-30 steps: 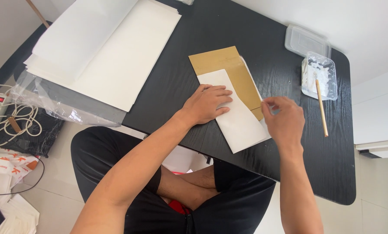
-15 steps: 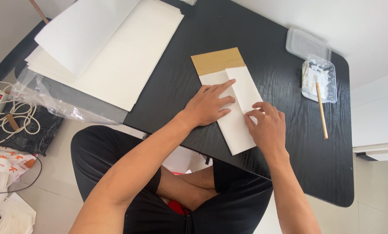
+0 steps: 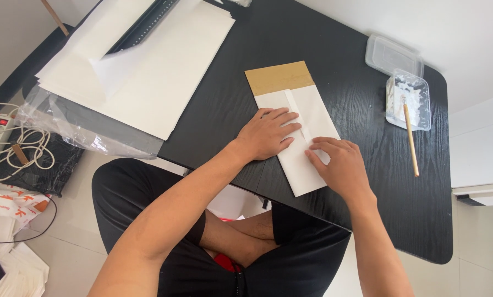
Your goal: The person aligns a sheet of white paper on a stack using a ruler, then places a cardboard template on top. They fold the paper over the template's edges and press it down to create creases.
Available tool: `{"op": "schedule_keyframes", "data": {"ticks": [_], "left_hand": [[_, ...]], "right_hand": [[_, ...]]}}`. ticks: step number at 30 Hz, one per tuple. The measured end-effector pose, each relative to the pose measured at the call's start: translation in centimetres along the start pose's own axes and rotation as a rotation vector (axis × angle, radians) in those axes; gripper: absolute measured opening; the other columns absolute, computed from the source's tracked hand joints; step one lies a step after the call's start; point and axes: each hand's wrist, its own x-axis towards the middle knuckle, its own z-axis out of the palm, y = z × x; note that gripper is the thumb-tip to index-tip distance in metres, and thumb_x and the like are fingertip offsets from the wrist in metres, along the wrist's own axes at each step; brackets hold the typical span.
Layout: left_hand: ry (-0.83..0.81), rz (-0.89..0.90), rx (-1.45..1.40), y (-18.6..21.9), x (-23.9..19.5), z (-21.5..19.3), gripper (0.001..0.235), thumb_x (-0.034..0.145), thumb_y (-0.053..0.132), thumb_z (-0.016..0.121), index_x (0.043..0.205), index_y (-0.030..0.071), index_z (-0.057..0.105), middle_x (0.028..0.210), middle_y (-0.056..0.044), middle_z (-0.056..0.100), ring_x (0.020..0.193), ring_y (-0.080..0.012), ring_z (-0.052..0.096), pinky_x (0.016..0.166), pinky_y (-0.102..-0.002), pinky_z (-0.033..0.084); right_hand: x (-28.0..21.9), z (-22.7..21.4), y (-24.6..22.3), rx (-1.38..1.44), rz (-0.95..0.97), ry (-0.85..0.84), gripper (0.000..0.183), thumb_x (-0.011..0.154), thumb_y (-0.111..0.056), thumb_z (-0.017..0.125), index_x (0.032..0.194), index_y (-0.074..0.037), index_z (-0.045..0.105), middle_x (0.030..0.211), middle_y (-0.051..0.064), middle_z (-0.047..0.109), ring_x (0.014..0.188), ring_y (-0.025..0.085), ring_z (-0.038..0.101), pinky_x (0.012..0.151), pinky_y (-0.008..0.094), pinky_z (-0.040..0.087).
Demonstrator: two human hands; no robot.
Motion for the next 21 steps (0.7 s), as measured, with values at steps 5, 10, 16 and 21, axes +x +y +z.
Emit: {"op": "schedule_keyframes", "data": {"ticks": [5, 10, 16, 21], "left_hand": [[-0.026, -0.01, -0.006, 0.0, 0.1, -0.2, 0.043, 0.107, 0.045, 0.035, 0.146, 0.032, 0.047, 0.155, 0.005, 0.043, 0.148, -0.016, 0.034, 0.121, -0.045, 0.028], [-0.018, -0.015, -0.04, 0.1, -0.1, -0.1, 0.043, 0.106, 0.045, 0.035, 0.145, 0.033, 0.048, 0.154, 0.004, 0.044, 0.148, -0.0155, 0.034, 0.121, -0.045, 0.027], [-0.004, -0.008, -0.034, -0.1, 0.1, 0.3, 0.044, 0.106, 0.045, 0.036, 0.146, 0.033, 0.049, 0.155, 0.004, 0.045, 0.148, -0.0159, 0.035, 0.121, -0.045, 0.028], [0.023, 0.015, -0.022, -0.4, 0.3, 0.8, 0.044, 0.105, 0.046, 0.035, 0.145, 0.033, 0.05, 0.153, 0.004, 0.046, 0.147, -0.0167, 0.038, 0.12, -0.047, 0.029]], "right_hand": [[-0.3, -3.0, -0.6, 0.376, 0.06, -0.063, 0.022, 0.098, -0.027, 0.067, 0.107, -0.011, 0.079, 0.111, 0.011, 0.078, 0.11, 0.038, 0.07, 0.103, 0.055, 0.048], [0.0, -3.0, 1.6, 0.352, 0.077, 0.039, 0.033, 0.098, -0.034, 0.07, 0.117, -0.008, 0.076, 0.124, 0.018, 0.071, 0.116, 0.043, 0.065, 0.099, 0.056, 0.049], [-2.9, -1.3, -0.9, 0.231, -0.253, 0.247, 0.021, 0.091, -0.015, 0.074, 0.112, -0.011, 0.076, 0.119, 0.011, 0.072, 0.115, 0.033, 0.067, 0.098, 0.041, 0.049], [-3.3, 0.2, -3.3, 0.292, -0.293, -0.052, 0.029, 0.092, -0.018, 0.069, 0.12, -0.017, 0.073, 0.123, 0.004, 0.071, 0.119, 0.026, 0.067, 0.101, 0.04, 0.052]]}}
